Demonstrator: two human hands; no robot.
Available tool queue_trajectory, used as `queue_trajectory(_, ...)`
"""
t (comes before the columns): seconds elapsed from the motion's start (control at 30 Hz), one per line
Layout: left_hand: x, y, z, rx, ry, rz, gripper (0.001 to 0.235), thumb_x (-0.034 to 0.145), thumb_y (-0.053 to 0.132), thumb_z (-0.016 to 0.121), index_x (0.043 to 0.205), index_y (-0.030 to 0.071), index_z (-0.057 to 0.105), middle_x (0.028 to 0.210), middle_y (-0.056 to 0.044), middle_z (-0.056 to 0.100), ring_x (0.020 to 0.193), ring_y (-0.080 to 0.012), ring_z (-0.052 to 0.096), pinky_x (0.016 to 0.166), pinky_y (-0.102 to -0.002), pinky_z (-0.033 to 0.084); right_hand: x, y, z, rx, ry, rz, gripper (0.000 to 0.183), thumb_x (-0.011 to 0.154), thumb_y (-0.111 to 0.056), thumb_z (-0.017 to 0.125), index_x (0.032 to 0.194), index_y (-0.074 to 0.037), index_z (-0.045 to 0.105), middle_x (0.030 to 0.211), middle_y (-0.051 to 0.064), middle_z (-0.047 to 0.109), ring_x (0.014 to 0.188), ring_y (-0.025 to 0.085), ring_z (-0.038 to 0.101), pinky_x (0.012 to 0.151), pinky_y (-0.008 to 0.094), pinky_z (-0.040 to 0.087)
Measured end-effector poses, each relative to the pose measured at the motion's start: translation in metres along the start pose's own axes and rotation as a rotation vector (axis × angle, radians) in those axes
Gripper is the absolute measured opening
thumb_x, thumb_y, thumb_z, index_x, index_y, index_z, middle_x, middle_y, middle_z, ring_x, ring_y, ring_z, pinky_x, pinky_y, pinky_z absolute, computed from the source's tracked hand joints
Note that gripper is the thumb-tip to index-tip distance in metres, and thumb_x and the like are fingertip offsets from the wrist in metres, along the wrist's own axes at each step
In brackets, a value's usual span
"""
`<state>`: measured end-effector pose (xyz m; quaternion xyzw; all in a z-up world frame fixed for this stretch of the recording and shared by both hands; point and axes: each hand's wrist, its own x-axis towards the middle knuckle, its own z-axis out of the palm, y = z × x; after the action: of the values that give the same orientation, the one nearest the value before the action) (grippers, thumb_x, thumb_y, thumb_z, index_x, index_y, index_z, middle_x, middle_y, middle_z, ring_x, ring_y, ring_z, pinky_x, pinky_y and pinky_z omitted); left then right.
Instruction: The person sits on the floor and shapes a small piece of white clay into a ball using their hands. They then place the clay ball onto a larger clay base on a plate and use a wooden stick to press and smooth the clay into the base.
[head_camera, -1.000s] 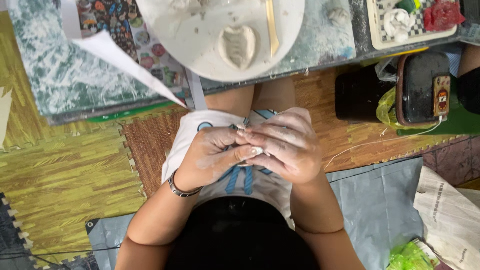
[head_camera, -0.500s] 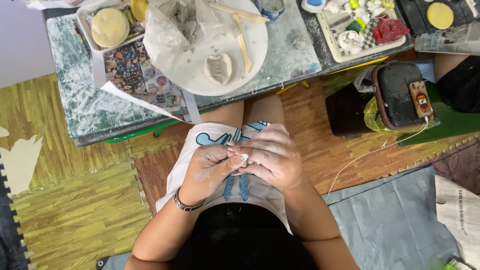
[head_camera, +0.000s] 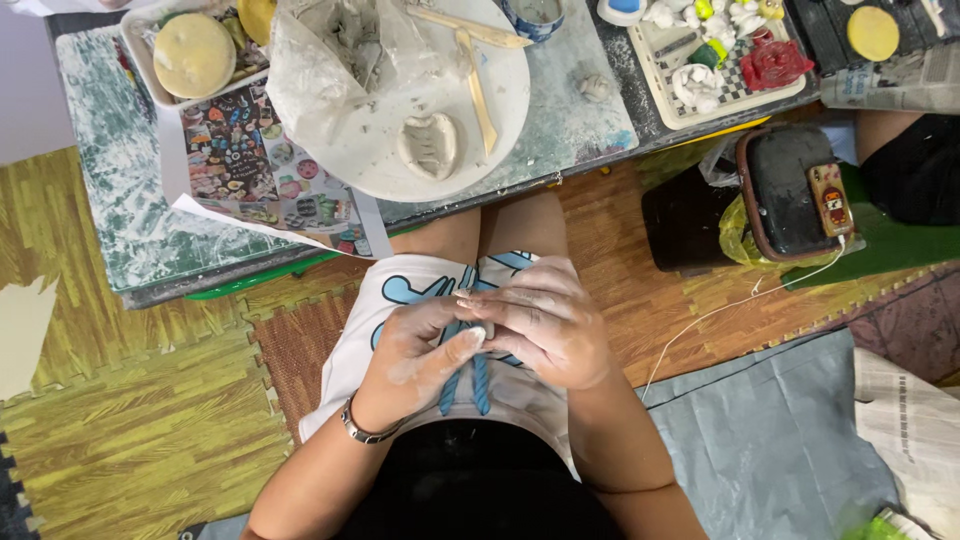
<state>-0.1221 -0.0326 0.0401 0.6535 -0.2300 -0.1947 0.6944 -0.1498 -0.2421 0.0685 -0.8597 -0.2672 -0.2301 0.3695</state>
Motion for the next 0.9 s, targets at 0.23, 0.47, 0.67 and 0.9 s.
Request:
queue_trajectory(0.23,0.003,-0.001,0.004,-0.054,0.032,-0.093,0.022,0.092,0.017,0.077,0.106,0.000,0.074,0.097,-0.005,0.077,0.086,-0.0083,0.068,0.078,-0.024,0.055,0.005,-0.006,-0.011,-0.207,-0.063,-0.048,0.042,0.080,-0.030,0.084,0.119,-0.017,0.076,0.119,-0.003,0.073,0.106,0.019,0.065,0.094,0.040,0.047)
queue_trajectory(0.47,0.004,-0.001,0.007,-0.105,0.020,-0.146,0.020,0.095,0.019,0.072,0.101,0.000,0.077,0.089,-0.005,0.077,0.079,-0.0082,0.067,0.072,-0.024,0.055,0.007,-0.003,-0.011,-0.142,-0.013,-0.036,0.042,0.076,-0.035,0.084,0.109,-0.012,0.077,0.116,-0.001,0.073,0.109,0.022,0.065,0.097,0.042,0.045)
queue_trajectory(0.67,0.006,-0.005,0.006,-0.166,0.012,-0.043,0.022,0.099,0.019,0.070,0.102,-0.002,0.076,0.092,-0.005,0.074,0.081,-0.0098,0.066,0.074,-0.024,0.054,0.003,0.002,0.003,-0.030,0.022,0.021,0.039,0.073,-0.032,0.086,0.105,-0.011,0.079,0.112,-0.001,0.075,0.107,0.022,0.066,0.096,0.041,0.046)
queue_trajectory(0.9,0.005,-0.015,0.006,-0.279,0.003,-0.085,0.022,0.099,0.018,0.069,0.104,-0.002,0.076,0.094,-0.006,0.074,0.084,-0.0106,0.065,0.076,-0.025,0.053,0.002,0.007,0.004,0.127,-0.024,0.030,0.051,0.068,-0.035,0.087,0.108,-0.006,0.075,0.115,0.005,0.074,0.110,0.028,0.067,0.095,0.043,0.050)
